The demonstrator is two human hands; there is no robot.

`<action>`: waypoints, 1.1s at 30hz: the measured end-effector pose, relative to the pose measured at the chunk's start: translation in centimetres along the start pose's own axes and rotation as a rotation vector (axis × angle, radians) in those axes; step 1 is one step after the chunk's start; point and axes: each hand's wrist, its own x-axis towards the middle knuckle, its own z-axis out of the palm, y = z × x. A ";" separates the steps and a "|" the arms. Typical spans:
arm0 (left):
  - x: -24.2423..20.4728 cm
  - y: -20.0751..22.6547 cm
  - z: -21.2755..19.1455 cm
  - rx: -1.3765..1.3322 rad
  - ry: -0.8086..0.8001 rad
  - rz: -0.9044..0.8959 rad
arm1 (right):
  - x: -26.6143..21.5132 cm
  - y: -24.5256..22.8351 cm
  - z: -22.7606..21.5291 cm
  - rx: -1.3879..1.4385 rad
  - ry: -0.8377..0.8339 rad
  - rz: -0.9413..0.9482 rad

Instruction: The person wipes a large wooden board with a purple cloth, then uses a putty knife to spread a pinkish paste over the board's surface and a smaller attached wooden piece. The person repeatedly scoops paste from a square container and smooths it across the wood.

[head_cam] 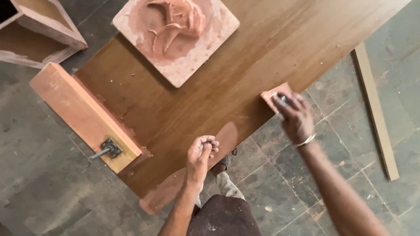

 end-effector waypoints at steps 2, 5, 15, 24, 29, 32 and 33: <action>0.1 0.0 1.3 0.009 0.001 -0.019 | -1.8 -2.0 0.7 -0.016 -0.009 0.015; 0.7 0.1 3.2 0.009 0.008 -0.005 | -4.0 -4.9 -0.2 -0.056 -0.105 -0.142; 1.8 0.7 3.6 0.030 0.069 0.000 | 4.7 1.9 -1.8 -0.251 -0.096 0.177; 4.8 2.4 5.0 0.031 0.058 0.029 | -2.1 -10.5 -0.5 0.122 -0.279 -0.060; 8.0 4.0 7.8 0.054 -0.048 0.061 | 0.7 -0.7 -4.3 0.284 -0.224 0.163; 9.7 4.3 9.7 0.084 -0.113 0.031 | 4.2 8.3 -5.8 0.128 -0.053 0.048; 10.2 4.4 10.6 0.069 -0.140 0.030 | 5.3 10.7 -6.0 0.046 -0.018 0.012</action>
